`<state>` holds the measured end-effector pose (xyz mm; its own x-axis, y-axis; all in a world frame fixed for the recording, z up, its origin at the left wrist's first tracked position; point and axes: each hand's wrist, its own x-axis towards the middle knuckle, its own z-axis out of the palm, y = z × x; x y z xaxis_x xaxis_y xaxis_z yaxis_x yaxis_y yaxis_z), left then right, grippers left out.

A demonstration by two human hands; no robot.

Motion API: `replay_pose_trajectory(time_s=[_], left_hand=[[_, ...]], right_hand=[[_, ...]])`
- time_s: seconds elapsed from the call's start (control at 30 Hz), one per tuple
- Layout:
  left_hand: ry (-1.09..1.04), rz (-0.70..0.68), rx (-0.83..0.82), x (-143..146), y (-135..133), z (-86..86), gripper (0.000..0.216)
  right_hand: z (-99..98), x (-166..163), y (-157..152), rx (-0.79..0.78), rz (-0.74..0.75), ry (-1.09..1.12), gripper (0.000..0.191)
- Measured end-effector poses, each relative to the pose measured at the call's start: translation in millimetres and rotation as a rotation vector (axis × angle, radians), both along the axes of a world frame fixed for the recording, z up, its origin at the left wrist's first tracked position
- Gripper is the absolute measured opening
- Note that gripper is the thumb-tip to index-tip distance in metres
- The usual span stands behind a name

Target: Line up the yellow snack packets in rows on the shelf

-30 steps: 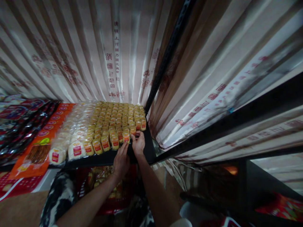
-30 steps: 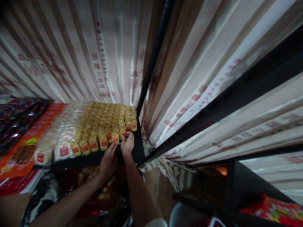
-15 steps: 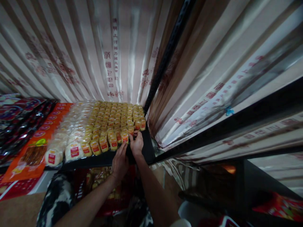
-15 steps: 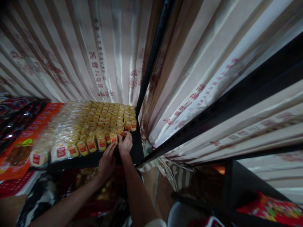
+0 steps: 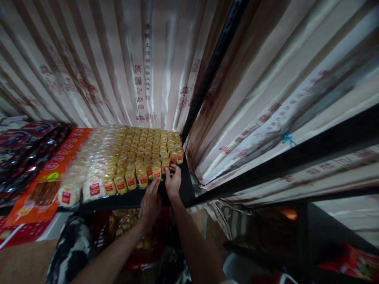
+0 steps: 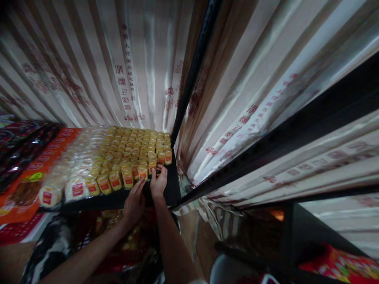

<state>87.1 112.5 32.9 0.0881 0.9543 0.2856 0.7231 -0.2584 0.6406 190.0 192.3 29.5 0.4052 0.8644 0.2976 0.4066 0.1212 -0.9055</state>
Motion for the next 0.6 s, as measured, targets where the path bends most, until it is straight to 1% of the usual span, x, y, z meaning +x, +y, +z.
replay_pose_trajectory(time_s=[0.07,0.23,0.37,0.5,0.6], left_hand=[[-0.001,0.001,0.001,0,0,1.3,0.056],[0.003,-0.014,0.023,0,-1,-1.2,0.056],[-0.011,-0.022,0.053,0,1,-6.3,0.055],[-0.033,-0.049,0.084,-3,-3,-4.8,0.051],[-0.075,-0.095,0.113,-7,-22,-2.1,0.044]], right_hand=[[-2.1,0,0,-0.002,0.017,0.033,0.026],[-3.9,0,2,-0.024,0.069,0.007,0.021],[-2.2,3,-2,0.000,0.059,0.009,0.027],[6.0,7,-12,0.002,0.022,0.000,0.035],[17.8,6,-28,0.002,-0.016,0.063,0.034]])
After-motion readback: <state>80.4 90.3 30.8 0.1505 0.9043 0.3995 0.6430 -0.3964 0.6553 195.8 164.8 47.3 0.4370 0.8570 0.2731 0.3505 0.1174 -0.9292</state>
